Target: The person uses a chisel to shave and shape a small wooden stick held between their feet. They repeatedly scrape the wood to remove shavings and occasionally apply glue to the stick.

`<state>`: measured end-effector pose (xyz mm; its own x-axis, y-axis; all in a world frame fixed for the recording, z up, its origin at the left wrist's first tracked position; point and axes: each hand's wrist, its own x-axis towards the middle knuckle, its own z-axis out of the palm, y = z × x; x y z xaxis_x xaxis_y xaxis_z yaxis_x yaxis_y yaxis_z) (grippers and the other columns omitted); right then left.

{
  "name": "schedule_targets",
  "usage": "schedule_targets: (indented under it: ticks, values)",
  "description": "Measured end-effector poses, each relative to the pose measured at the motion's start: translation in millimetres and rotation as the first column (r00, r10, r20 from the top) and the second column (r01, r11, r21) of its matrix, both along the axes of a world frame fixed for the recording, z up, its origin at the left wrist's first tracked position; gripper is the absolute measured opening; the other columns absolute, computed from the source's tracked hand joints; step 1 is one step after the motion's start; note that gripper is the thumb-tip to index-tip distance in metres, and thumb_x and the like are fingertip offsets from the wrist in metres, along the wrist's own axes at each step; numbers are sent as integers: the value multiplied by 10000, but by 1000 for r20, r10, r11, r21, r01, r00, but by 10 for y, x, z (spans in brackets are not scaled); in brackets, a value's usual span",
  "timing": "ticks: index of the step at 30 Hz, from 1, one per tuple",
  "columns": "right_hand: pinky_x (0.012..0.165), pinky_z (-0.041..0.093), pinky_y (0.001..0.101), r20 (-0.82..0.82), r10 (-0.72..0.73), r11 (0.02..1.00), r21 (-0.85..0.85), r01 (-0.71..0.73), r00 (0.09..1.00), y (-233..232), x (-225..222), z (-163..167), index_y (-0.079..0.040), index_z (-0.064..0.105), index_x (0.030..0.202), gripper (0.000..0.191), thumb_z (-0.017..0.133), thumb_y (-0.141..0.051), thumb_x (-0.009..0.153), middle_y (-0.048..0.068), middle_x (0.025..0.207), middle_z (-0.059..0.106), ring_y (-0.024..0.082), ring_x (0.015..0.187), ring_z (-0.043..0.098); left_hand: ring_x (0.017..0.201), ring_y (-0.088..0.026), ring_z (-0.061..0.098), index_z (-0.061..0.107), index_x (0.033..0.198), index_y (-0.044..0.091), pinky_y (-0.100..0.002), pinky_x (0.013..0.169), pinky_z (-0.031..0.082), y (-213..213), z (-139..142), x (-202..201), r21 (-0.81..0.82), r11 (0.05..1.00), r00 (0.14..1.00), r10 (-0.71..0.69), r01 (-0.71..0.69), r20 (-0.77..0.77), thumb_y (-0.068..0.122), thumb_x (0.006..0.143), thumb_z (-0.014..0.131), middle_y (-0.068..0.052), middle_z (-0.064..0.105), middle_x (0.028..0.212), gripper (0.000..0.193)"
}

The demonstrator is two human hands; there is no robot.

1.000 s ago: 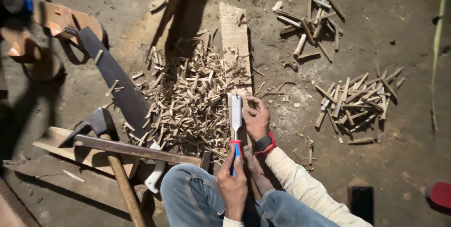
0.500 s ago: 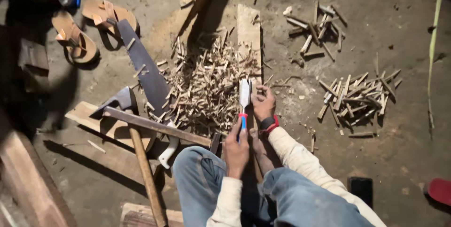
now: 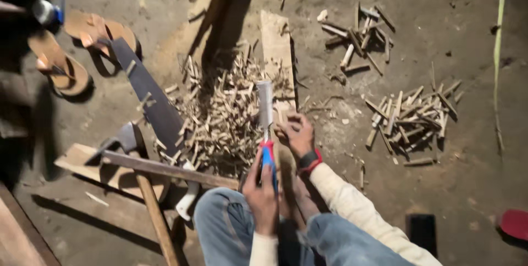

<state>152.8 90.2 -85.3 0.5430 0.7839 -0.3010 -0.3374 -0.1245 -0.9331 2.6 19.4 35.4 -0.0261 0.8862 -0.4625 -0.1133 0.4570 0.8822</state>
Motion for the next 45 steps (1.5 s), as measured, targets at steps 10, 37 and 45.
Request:
schedule_targets:
  ticks: [10, 37, 45]
  values:
    - [746, 632, 314, -172, -2, 999, 43, 10, 985, -68, -68, -228, 47, 588, 1314, 364, 637, -2, 956, 172, 1016, 760, 223, 889, 767, 500, -70, 495, 679, 1370, 99, -261, 435, 410, -377, -70, -264, 13, 998, 981, -54, 57, -187, 169, 978, 597, -37, 685, 774, 407]
    - [734, 577, 251, -207, -104, 995, -15, 103, 973, -82, -105, -324, 72, 714, 1188, 268, 667, 25, 929, 121, 1027, 762, 135, 810, 704, 1098, -286, 743, 680, 1302, 1, -350, 931, 556, -115, -80, 179, 192, 958, 868, -93, 211, -487, 111, 958, 612, -209, 744, 1218, 367]
    - [743, 636, 310, -294, -85, 996, -2, 88, 952, -27, -163, -63, 94, 674, 1171, 253, 686, -17, 944, 192, 1030, 770, 257, 881, 778, 1102, -292, 748, 666, 1295, -8, -368, 903, 551, -496, 12, 43, 166, 969, 899, -96, 182, -427, 123, 941, 629, -218, 756, 1198, 379]
